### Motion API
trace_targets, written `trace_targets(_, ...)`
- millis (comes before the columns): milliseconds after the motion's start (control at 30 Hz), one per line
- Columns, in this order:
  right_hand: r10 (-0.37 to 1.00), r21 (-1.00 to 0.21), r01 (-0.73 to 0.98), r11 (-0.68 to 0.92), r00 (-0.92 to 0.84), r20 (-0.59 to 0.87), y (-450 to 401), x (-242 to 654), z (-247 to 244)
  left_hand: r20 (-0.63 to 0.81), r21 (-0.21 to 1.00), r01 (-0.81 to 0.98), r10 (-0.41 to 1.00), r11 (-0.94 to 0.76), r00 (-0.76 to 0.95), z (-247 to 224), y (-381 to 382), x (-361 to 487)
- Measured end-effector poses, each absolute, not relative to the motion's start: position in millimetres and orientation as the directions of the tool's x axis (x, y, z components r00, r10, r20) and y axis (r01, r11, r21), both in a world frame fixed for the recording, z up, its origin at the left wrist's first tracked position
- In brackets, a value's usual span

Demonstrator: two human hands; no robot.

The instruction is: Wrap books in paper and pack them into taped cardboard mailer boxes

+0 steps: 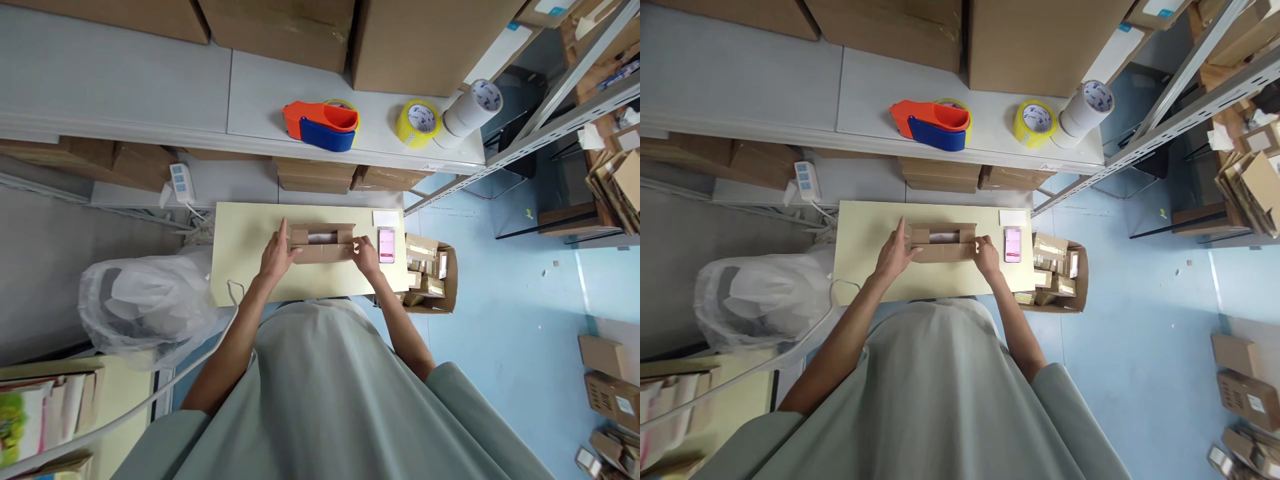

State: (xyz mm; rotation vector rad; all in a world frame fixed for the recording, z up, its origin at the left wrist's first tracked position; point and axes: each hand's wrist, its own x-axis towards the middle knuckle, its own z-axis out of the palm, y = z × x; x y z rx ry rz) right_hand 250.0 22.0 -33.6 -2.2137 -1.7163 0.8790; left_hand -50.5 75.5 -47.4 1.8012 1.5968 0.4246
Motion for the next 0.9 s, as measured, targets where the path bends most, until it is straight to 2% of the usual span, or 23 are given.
trace_targets(67,0.914,-0.51,0.769,-0.385,0.241,-0.328,18.9,249.5,-40.0,-0.149,0.652,0.757,0.97,-0.049,0.191,-49.9,79.3,-53.3)
trace_targets(133,0.908,-0.538,0.738,-0.407,0.264,-0.325,16.1,250.0,-43.9,-0.13,0.641,0.764,0.969,-0.08,0.211,-51.1,79.7,-55.1)
trace_targets(300,0.961,-0.596,0.761,-0.256,0.135,-0.241,7.4,251.8,-43.9,-0.12,0.632,0.767,0.965,-0.106,0.233,-50.2,67.7,-59.0)
trace_targets(467,0.968,-0.546,0.818,-0.182,0.053,-0.245,-2.2,251.8,-43.2,-0.156,0.63,0.771,0.957,-0.096,0.246,-51.9,51.8,-58.7)
trace_targets(700,0.982,-0.552,0.817,-0.165,0.083,-0.171,1.6,251.8,-41.6,-0.17,0.711,0.701,0.979,0.042,0.114,-53.3,50.9,-47.6)
trace_targets(900,0.991,-0.473,0.877,-0.085,0.028,-0.127,7.8,244.9,-43.3,-0.123,0.674,0.739,0.987,0.003,0.108,-55.6,54.0,-44.3)
